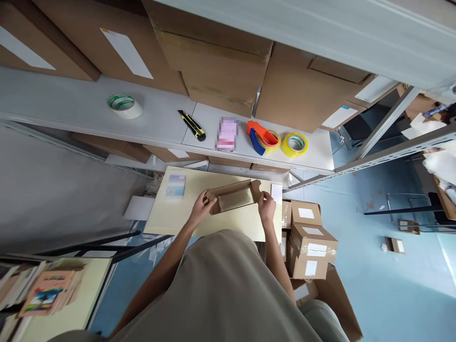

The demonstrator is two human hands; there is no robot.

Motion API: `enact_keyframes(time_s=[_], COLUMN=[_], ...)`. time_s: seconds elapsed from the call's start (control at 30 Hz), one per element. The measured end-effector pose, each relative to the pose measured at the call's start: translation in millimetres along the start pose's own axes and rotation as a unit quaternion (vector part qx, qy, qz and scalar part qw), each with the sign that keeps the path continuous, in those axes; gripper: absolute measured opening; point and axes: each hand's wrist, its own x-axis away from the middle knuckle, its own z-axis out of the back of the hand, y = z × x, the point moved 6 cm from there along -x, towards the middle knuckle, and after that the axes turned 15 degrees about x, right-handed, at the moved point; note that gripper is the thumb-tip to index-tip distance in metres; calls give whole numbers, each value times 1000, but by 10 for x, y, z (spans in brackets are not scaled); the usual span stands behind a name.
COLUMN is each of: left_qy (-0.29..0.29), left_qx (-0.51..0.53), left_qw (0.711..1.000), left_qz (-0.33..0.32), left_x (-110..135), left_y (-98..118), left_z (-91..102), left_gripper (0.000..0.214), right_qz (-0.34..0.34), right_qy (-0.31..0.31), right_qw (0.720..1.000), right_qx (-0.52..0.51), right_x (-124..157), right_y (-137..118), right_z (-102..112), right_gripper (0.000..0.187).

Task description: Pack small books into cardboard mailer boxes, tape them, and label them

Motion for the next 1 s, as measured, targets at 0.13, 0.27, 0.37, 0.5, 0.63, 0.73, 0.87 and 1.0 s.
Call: enact_keyframes(time_s=[0.13,0.27,0.37,0.5,0.63,0.73,0.87,1.0], left_qy=[19,-20,-18,-7,-43,-60,-59,-75], left_qx=[-22,-39,-57,-51,-46,-58,-87,-150], left_qw=[999,999,998,998,997,996,993,984], left_qz=[19,-24,-36,-37,-33,-37,-50,-63], left_x=[8,126,168,125,61,59,103,114], left_y=[-57,71,202,285,214,146,136,182], left_z=[212,256,288,418,512,512,469,429], left_gripper=[58,56,61,70,74,72,63,50], right_qz=[-14,-2,-14,-44,-67,-68,-67,-57], right_qy=[-40,-63,-92,-145,-170,-172,-160,-156], right_qw=[999,998,991,960,945,945,956,972], right_qx=[9,-10,-92,-235,-271,-271,-235,-164], right_x=[269,493,602,666,627,570,516,500], right_y=[77,10,-36,-40,21,39,14,-29], right_z=[-84,-152,-203,-291,-376,-450,-561,-667], right_gripper=[52,57,69,81,76,76,84,86])
